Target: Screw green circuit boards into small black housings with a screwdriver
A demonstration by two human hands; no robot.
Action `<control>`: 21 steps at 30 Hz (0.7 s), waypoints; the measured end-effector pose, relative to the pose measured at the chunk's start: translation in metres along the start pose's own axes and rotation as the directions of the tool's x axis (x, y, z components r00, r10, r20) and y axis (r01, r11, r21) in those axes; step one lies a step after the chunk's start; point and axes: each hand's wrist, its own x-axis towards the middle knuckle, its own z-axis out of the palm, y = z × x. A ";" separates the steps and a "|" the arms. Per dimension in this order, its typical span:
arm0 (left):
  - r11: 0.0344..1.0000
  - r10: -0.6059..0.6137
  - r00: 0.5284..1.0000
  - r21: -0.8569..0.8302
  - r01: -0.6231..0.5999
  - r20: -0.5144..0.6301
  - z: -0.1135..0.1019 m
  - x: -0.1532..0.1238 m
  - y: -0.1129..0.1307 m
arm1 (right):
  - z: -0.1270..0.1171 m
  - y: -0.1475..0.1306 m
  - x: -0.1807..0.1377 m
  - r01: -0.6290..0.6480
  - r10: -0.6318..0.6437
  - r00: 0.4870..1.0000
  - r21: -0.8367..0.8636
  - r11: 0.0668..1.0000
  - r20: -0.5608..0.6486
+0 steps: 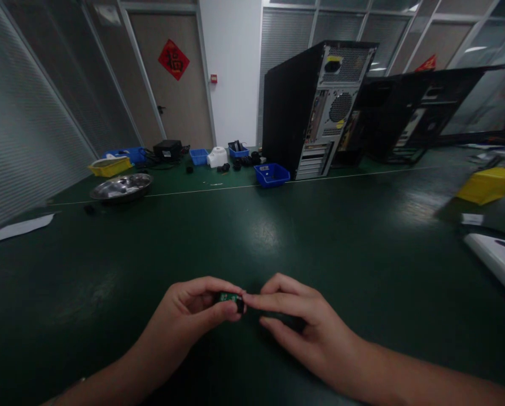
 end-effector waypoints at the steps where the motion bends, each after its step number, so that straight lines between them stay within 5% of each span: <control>1: 1.000 -0.002 1.000 -0.007 0.002 -0.001 0.000 0.000 -0.001 | 0.000 0.000 0.000 0.002 -0.002 1.000 0.006 1.000 -0.003; 21: 0.998 0.058 0.997 -0.028 -0.057 0.049 -0.004 0.001 -0.003 | -0.001 -0.003 0.000 -0.003 0.001 1.000 0.053 0.999 0.029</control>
